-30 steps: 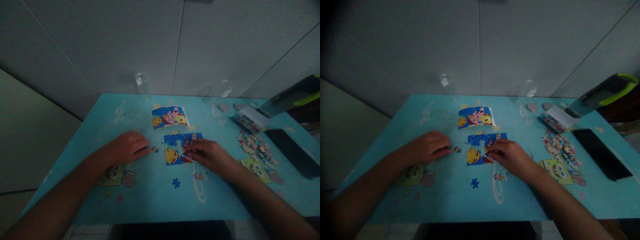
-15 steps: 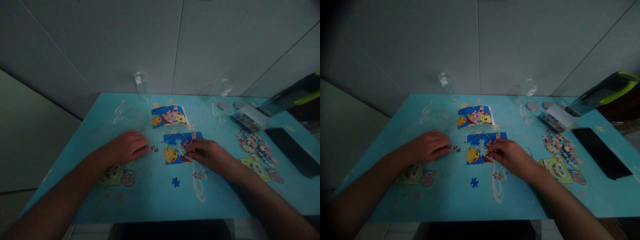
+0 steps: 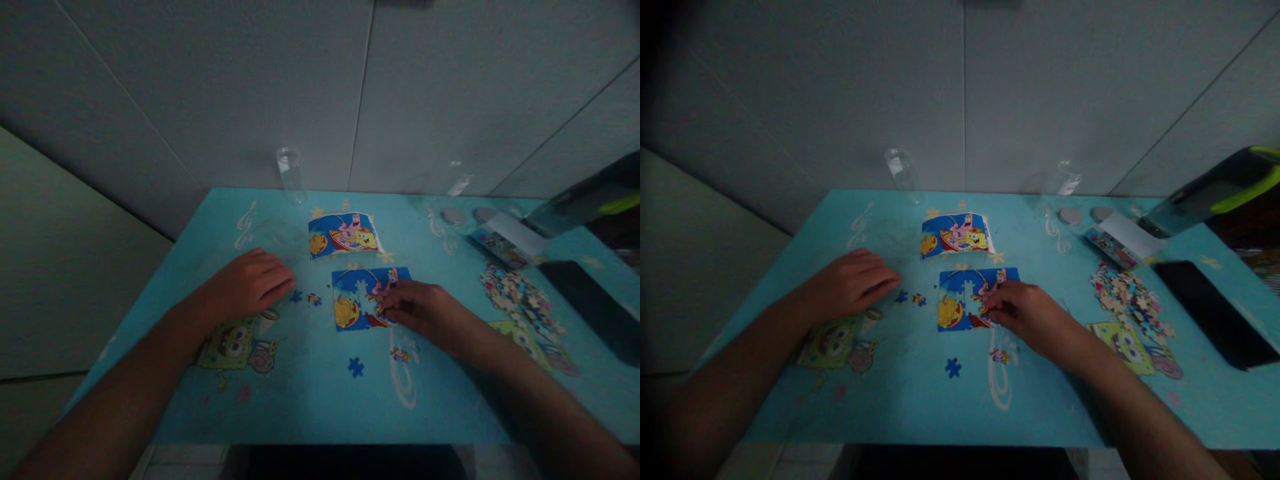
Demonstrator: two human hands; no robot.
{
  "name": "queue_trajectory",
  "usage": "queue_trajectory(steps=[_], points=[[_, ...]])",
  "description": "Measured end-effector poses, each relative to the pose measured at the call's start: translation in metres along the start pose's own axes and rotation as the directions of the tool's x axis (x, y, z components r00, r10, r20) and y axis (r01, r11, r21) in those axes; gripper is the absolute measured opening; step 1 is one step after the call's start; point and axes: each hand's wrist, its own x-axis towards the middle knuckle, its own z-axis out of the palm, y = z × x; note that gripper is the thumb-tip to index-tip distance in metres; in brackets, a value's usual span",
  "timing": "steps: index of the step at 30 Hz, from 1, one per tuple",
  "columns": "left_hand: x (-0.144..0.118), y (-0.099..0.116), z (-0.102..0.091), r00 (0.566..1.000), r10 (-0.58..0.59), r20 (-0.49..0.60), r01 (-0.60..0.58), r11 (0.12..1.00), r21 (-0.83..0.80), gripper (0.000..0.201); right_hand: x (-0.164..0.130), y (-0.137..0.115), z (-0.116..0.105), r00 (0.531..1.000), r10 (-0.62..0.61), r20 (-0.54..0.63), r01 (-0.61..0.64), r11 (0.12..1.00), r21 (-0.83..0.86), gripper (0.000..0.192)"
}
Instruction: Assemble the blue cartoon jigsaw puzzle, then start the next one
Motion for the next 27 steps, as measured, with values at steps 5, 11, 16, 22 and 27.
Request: queue_trajectory(steps=[5,11,16,22,27], points=[[0.009,0.014,0.006,0.997,0.056,-0.059,-0.056,0.998,-0.001,0.019,0.002,-0.001,-0.001,0.998,-0.069,0.001,0.069,0.995,-0.067,0.018],[0.010,0.016,0.007,0.996,0.062,-0.061,-0.062,0.998,0.003,0.015,0.003,-0.007,-0.003,0.989,-0.147,0.006,0.146,0.978,-0.148,0.017],[0.010,0.018,0.008,0.991,0.090,-0.095,-0.089,0.996,0.018,0.015,0.002,-0.007,-0.002,0.993,-0.117,-0.018,0.113,0.982,-0.150,0.015],[0.013,0.022,0.009,0.990,0.111,-0.090,-0.110,0.994,0.014,0.015,0.001,-0.008,-0.003,0.997,-0.081,-0.004,0.081,0.991,-0.110,0.013],[0.011,0.020,0.011,0.992,0.096,-0.079,-0.095,0.995,0.020,0.018,0.001,-0.010,-0.004,1.000,0.005,0.011,-0.004,0.999,-0.040,0.009]])
